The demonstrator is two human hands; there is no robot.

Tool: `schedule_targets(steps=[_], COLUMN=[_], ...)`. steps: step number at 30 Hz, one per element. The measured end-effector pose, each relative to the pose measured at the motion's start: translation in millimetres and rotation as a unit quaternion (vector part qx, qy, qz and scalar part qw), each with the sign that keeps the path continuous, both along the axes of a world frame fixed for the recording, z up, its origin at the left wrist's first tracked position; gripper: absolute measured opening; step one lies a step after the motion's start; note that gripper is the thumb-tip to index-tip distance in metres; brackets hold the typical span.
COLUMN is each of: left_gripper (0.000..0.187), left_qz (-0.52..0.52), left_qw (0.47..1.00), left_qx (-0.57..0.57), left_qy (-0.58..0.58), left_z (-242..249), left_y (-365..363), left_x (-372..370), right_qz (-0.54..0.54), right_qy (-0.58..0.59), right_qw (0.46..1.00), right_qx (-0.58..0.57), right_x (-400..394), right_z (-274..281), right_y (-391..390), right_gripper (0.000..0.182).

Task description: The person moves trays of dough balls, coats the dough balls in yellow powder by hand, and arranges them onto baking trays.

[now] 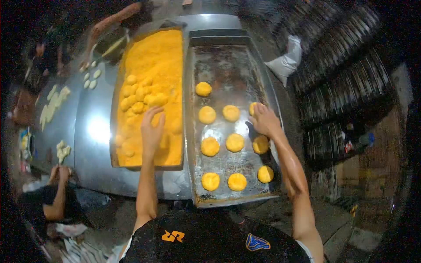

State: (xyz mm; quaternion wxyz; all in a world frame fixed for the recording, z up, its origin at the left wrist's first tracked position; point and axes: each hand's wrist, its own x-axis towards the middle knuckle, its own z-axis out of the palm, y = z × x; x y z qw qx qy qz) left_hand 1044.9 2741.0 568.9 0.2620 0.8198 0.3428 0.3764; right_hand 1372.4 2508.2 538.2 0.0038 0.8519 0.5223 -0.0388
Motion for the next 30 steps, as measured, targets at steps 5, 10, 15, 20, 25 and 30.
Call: schedule_targets(steps=[5, 10, 15, 20, 25, 30], left_gripper=[0.019, 0.017, 0.022, 0.034, 0.044, 0.044], left_qz=[0.079, 0.093, 0.106, 0.195, 0.18, 0.119], left_qw=[0.987, 0.991, 0.994, 0.972, 0.964, 0.98], left_qx=[-0.116, -0.088, 0.012, -0.066, -0.099, -0.153], left_qy=[-0.074, -0.038, 0.008, 0.112, 0.17, 0.054], left_z=[-3, -26, -48, -61, -45, -46], left_y=[-29, -10, 62, 124, 123, 128], left_x=[-53, -108, -127, -89, -57, -42], right_qz=[0.143, 0.132, 0.069, 0.265, 0.063, -0.17], right_qy=[0.083, 0.087, 0.05, 0.092, 0.286, 0.758], right_qw=[0.983, 0.981, 0.996, 0.948, 0.947, 0.588], right_qx=[0.081, 0.116, 0.036, 0.148, 0.132, 0.224], right_x=[-33, -69, -137, -192, -193, -158], right_z=[25, -36, 48, -7, 1, 54], right_y=[121, 198, 249, 292, 274, 205], right_gripper=[0.054, 0.05, 0.035, 0.029, 0.028, 0.027])
